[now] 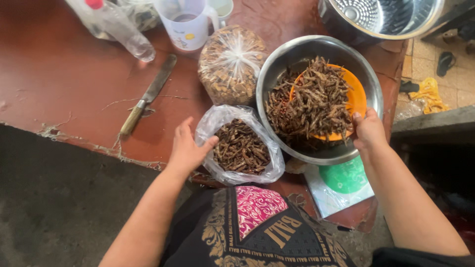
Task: The person scoops dried fish from a metal bowl into a clear plastic bag using an orange plastic plate. The person then ties the bag closed.
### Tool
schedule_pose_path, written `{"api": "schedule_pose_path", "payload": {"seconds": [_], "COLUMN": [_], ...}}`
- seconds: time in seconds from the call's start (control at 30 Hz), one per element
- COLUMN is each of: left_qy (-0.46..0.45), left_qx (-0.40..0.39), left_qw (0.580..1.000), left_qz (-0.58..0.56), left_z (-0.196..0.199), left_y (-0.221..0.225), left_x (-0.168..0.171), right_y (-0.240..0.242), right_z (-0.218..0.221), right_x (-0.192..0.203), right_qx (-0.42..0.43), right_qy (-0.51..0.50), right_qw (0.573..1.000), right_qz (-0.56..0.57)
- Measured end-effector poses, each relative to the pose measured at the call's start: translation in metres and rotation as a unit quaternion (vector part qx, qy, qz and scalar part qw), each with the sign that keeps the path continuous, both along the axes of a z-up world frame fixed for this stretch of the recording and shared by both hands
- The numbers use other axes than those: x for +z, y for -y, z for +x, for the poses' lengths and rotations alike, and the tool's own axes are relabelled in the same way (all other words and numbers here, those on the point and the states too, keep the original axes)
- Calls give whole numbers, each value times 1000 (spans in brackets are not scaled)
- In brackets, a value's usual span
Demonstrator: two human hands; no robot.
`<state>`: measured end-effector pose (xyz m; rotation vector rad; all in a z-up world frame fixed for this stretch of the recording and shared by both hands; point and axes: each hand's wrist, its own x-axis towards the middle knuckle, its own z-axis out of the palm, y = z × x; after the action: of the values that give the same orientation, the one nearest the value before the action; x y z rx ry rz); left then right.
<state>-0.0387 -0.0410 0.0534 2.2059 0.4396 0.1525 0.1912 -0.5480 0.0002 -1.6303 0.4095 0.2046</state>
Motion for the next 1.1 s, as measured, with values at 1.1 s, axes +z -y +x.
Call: {"api": "schedule_pose_path", "payload": {"seconds": [1.1], "left_qy": [11], "left_qx": [58], "left_qw": [868], "left_qz": [-494], "left_z": [78], "left_y": [-3], "left_x": [-36], "right_y": [-164], "right_z": [-128], "right_x": [18], "right_qx": [163], "right_qy": [44], "right_qw": [982], "right_qz": [89]}}
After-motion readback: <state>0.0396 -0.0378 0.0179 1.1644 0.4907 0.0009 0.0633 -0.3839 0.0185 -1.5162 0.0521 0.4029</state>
